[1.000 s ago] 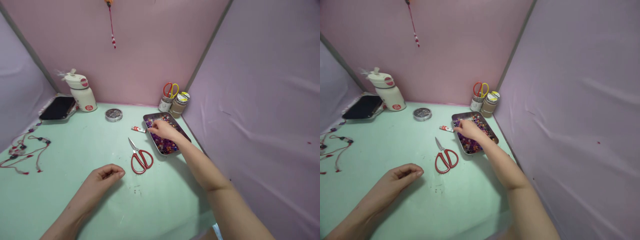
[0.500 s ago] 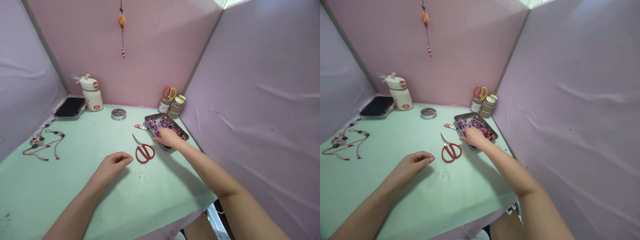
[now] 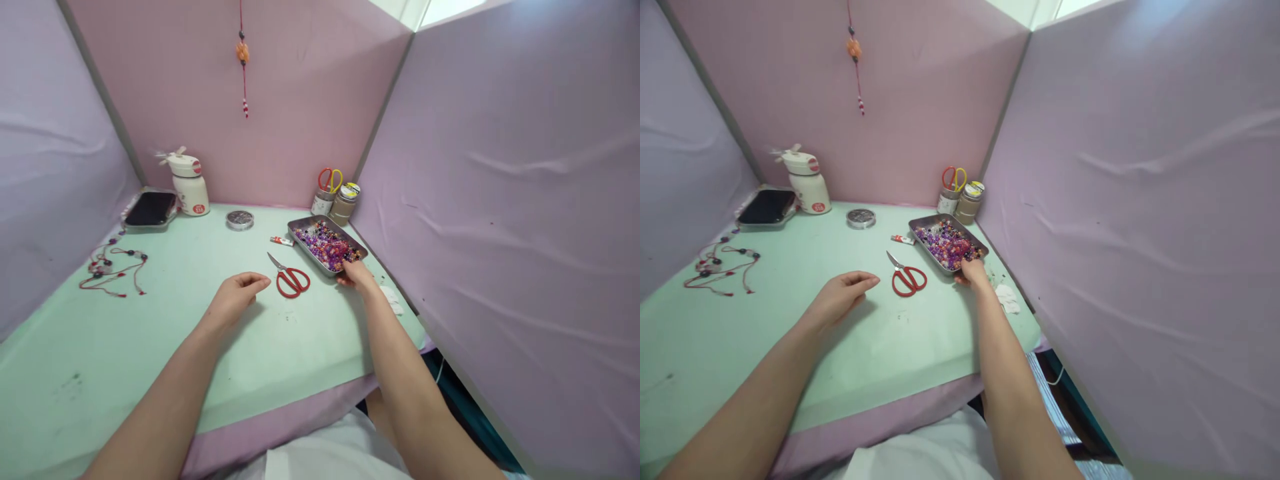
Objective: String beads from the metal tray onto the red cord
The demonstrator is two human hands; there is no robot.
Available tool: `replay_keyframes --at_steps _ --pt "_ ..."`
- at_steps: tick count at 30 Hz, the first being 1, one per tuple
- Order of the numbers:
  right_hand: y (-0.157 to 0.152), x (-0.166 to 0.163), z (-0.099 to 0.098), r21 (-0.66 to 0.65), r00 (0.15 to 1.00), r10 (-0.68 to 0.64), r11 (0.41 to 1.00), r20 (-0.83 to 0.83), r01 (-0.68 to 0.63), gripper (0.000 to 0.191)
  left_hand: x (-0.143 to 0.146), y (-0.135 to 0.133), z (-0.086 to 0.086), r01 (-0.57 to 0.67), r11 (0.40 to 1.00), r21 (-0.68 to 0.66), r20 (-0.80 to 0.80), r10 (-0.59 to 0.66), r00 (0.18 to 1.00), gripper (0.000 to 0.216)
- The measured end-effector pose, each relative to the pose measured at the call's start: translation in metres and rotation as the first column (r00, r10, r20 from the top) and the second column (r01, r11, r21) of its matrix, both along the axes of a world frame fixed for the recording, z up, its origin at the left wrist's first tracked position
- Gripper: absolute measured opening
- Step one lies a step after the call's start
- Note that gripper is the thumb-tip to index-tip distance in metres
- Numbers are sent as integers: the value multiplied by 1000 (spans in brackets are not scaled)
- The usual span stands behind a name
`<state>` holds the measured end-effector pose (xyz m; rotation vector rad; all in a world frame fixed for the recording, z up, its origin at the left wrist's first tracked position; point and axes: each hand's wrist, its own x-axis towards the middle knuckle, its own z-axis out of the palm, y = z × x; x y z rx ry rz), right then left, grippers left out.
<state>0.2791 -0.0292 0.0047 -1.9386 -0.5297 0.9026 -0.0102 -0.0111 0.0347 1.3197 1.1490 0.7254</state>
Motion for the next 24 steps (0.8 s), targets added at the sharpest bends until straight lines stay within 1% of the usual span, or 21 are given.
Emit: replay_keyframes --at_steps 2,5,9,10,12,15,20,24 --pt "2 3 6 30 1000 -24 999 16 24 21 -1 1 0 -12 1000 -8 22 12 1000 37" --pt "-14 19 22 50 998 -13 999 54 10 15 -2 2 -2 -19 1000 -10 73 19 997 39" --pt "-47 56 46 -57 980 89 995 176 -80 7 -4 4 -5 -7 1000 -6 96 7 995 39" --pt "-53 64 51 -84 973 130 990 193 -116 7 -4 4 -5 -3 1000 -7 90 3 996 39" --pt "-58 75 58 -92 951 201 979 236 -184 8 -5 4 -5 6 1000 -7 77 -6 997 38" --pt "-61 80 63 -91 924 266 964 276 -250 7 -5 3 -4 13 1000 -4 64 -13 998 39" --pt "-62 76 63 -5 935 263 963 238 -269 3 -5 2 0 -11 1000 -14 63 12 998 40" --pt "-45 83 61 17 918 331 939 218 -343 9 -5 2 2 -34 999 -12 51 34 998 42"
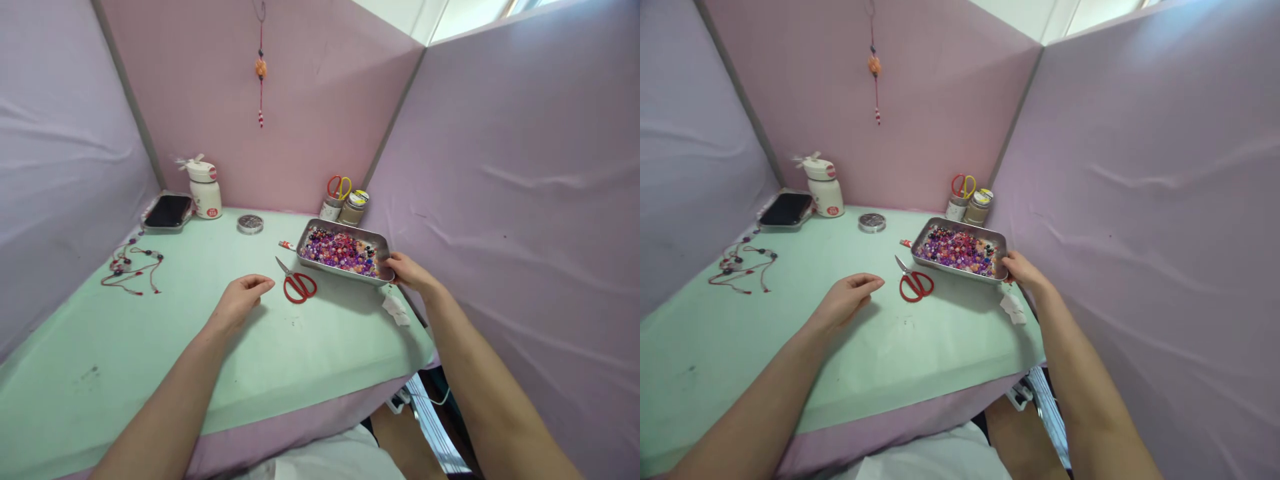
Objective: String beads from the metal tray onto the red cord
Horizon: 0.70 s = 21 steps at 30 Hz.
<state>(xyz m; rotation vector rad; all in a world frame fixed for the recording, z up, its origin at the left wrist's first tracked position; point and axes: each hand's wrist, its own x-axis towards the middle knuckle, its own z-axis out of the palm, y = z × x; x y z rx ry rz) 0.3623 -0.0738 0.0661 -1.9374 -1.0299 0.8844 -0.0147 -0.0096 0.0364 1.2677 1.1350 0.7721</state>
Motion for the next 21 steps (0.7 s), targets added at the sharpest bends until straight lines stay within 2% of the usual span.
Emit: replay_keyframes --at_steps 6,10,15,18,21 --pt "54 28 -9 -90 970 206 972 -131 -219 29 0 0 3 -20 1000 1 -54 20 998 41" --pt "85 45 -19 -113 948 243 956 -205 -269 33 0 0 5 -43 999 -21 -110 41 993 40" --pt "114 68 -23 -180 942 259 937 -211 -298 36 -1 4 1 -58 998 -26 -149 53 987 41" --pt "134 76 -24 -243 926 313 901 -208 -359 37 -2 6 -3 -52 998 -43 -168 44 985 39" --pt "161 73 -26 -298 893 427 842 -141 -450 31 -2 8 -6 -60 996 -58 -160 51 986 35"
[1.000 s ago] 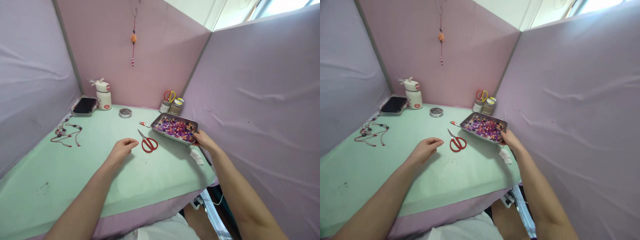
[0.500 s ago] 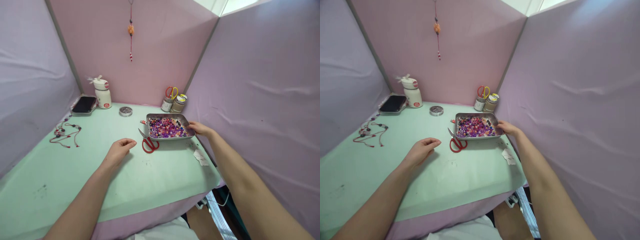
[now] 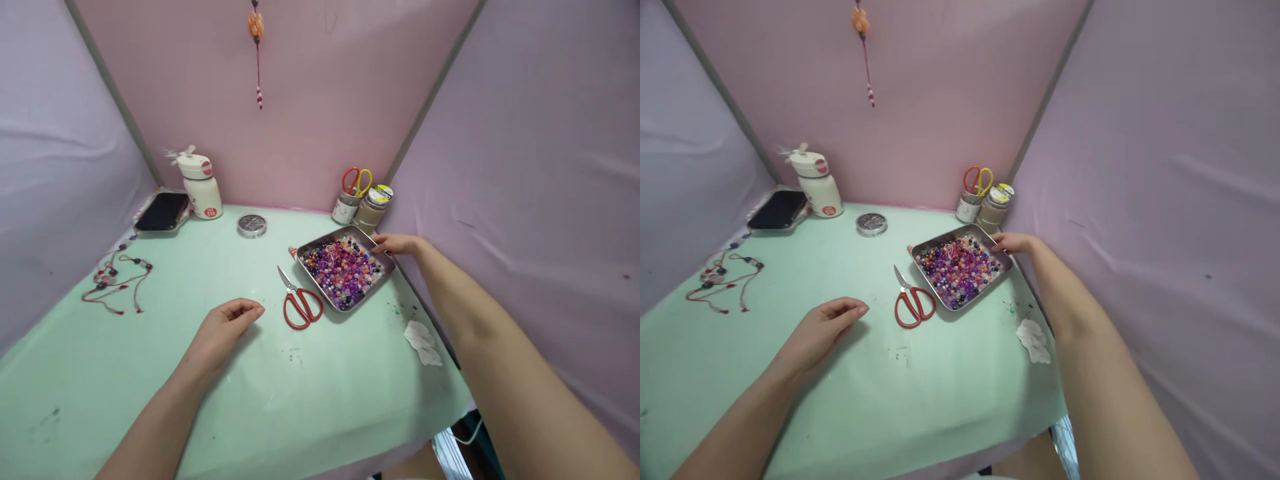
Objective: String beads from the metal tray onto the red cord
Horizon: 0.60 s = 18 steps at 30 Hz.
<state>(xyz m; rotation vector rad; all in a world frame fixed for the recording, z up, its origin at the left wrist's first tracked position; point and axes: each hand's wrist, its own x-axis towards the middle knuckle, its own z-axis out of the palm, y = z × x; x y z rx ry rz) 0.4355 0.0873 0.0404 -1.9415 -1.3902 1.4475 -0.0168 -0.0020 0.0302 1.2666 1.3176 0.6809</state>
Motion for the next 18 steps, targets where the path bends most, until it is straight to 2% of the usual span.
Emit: replay_keyframes --at_steps 3,5,6,8,10,11,13,15,18 --pt "33 -12 0 39 974 124 990 189 -134 22 0 0 -2 -16 1000 -15 -11 16 1000 34" --pt "49 -24 2 100 909 165 971 383 -219 20 0 0 -2 -17 1000 -22 -35 16 999 34" --pt "52 -31 4 155 879 148 958 452 -241 22 0 -1 -1 -16 1000 -25 -51 15 999 34" --pt "43 -48 9 336 864 31 914 502 -228 31 -1 -1 -1 -13 1000 -26 -82 11 997 36" --pt "15 -71 13 514 912 -66 842 404 -166 35 0 -1 0 -10 1000 -29 -91 7 996 37" --pt "-5 -85 13 526 956 -29 840 291 -135 35 0 -1 0 -6 1000 -30 -85 4 996 36" --pt "-46 -116 11 402 990 141 908 -30 -117 36 1 -1 0 10 999 -37 -67 -12 998 34" --pt "-78 -146 4 244 927 231 956 -294 -161 38 2 -2 -1 31 998 -48 -68 -34 997 33" --pt "-92 -172 -6 128 870 218 975 -441 -179 46 3 -3 -2 48 997 -67 -94 -55 994 34"
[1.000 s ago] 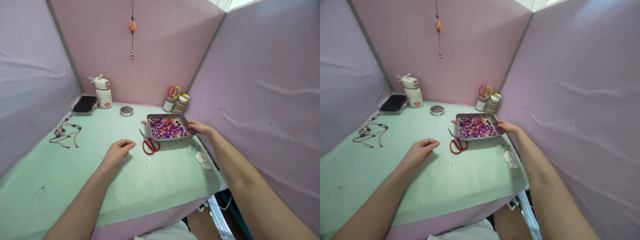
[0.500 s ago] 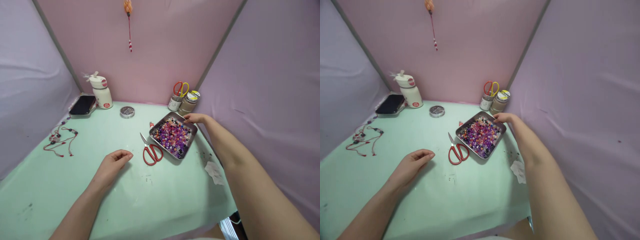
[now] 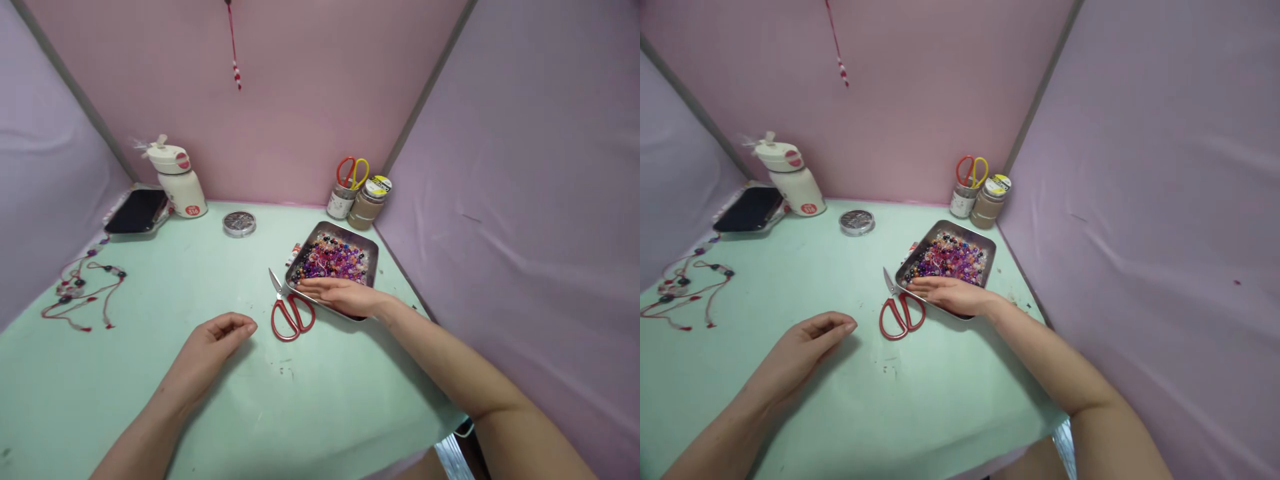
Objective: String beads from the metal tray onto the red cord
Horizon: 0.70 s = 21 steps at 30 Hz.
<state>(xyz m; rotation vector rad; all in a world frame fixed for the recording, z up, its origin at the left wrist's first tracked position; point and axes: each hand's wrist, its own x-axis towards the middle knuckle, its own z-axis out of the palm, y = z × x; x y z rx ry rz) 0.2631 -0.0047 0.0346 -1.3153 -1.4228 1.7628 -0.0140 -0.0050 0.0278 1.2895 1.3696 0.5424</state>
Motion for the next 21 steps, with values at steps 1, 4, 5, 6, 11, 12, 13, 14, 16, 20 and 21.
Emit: replay_keyframes --at_steps 1,4,5,6,11,12,13,14,16,20,21 --pt "4 -2 -1 -26 1000 -3 1000 -24 2 47 0 0 -1 0 1000 -2 -5 0 1000 34" --pt "31 8 -1 -47 997 -60 997 48 62 50 -2 0 -2 -11 1000 10 -1 11 1000 33" --pt "41 16 0 -20 994 -89 996 63 90 51 -2 0 -2 -13 1000 14 0 13 1000 33" --pt "50 25 1 21 989 -142 990 50 141 52 -2 0 -3 -13 1000 16 -2 13 1000 34" --pt "61 67 9 78 929 -358 928 -92 365 42 -3 0 -4 6 1000 4 -22 -6 1000 34" --pt "56 71 11 65 928 -354 930 -116 363 40 -2 0 -4 10 1000 8 -21 -9 1000 34" --pt "49 72 13 35 940 -319 945 -124 325 38 -2 0 -5 12 1000 14 -20 -11 1000 34" --pt "42 72 15 -15 961 -250 968 -115 250 37 -2 0 -5 13 1000 19 -19 -13 1000 34" --pt "28 67 16 -173 998 -38 985 -58 27 33 -2 -1 -4 16 1000 23 -19 -16 1000 34" --pt "24 60 10 -320 970 241 917 -25 -236 32 -2 -1 -2 22 999 29 -14 -21 1000 33" --pt "29 62 8 -326 968 252 915 0 -239 32 -2 -2 -2 19 999 31 -13 -19 1000 33"
